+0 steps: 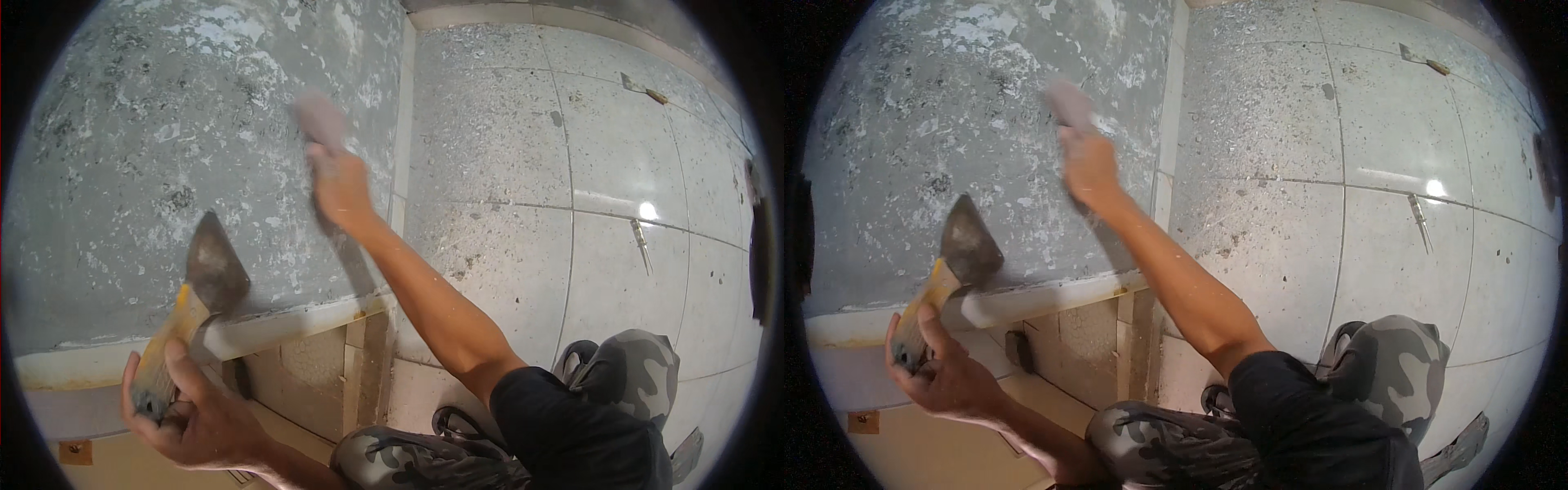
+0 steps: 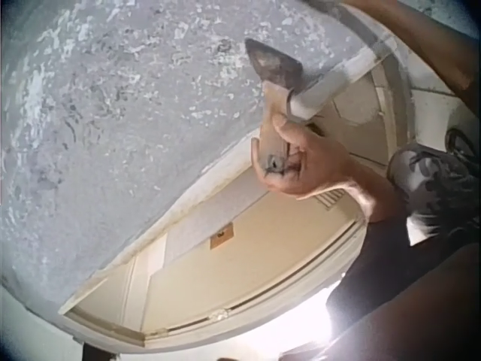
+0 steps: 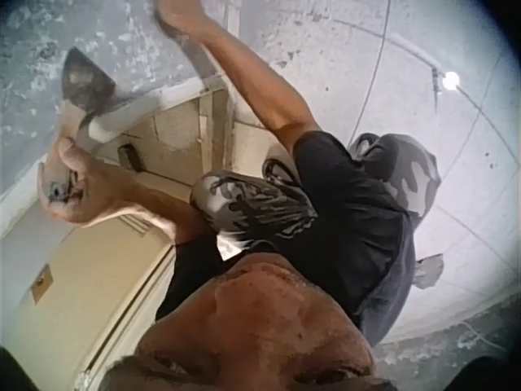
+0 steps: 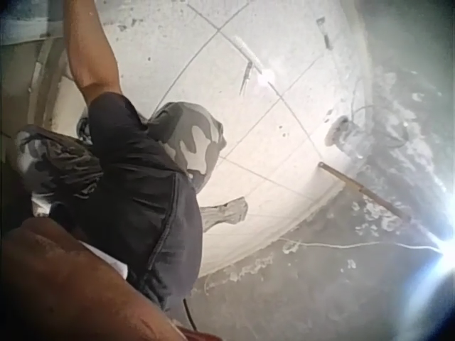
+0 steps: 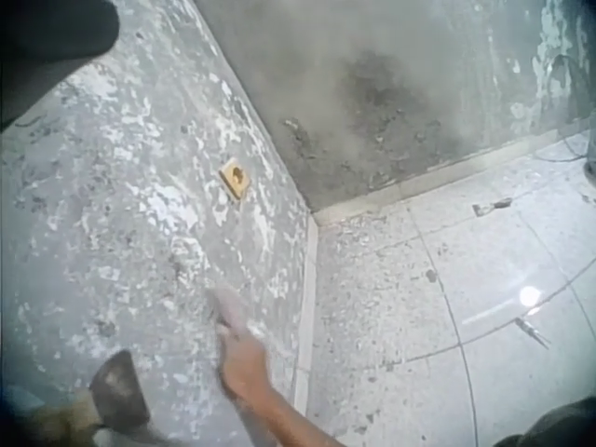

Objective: Scrape paint and plaster from a wall using a putty knife and sandpaper.

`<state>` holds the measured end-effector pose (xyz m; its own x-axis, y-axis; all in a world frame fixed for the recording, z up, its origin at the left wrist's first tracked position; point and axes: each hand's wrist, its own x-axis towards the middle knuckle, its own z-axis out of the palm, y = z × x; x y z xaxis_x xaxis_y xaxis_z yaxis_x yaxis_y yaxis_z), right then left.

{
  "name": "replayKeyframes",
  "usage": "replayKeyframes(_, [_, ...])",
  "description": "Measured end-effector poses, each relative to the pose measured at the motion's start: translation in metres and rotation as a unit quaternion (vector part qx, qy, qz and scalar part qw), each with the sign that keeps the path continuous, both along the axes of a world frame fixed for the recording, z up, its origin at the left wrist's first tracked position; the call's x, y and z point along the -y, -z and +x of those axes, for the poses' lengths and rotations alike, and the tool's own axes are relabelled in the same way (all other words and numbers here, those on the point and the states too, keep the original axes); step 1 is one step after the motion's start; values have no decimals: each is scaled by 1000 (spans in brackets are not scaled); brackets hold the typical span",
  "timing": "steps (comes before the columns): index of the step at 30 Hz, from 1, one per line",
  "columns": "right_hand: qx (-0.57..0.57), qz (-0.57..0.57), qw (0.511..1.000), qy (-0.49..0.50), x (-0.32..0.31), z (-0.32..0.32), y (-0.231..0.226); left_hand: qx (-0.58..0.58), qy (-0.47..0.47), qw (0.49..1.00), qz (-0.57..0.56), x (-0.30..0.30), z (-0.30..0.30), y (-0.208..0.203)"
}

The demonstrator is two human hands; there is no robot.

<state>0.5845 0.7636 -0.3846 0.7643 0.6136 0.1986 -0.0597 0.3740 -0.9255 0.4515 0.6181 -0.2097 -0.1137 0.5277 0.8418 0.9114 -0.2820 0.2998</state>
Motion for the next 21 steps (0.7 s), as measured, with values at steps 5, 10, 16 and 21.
replayKeyframes(5, [38,91,992,84,-7,5,-12,-84,95,982,137,-10,8,5])
replayKeyframes(10, [-81,-350,932,-50,-12,17,113,-149,209,958,131,-24,13,2])
replayKeyframes(16, [10,40,999,-36,-21,14,-42,-102,243,953,149,-22,34,2])
replayKeyframes(21, [-24,51,997,62,-16,8,26,-87,268,938,200,-25,32,1])
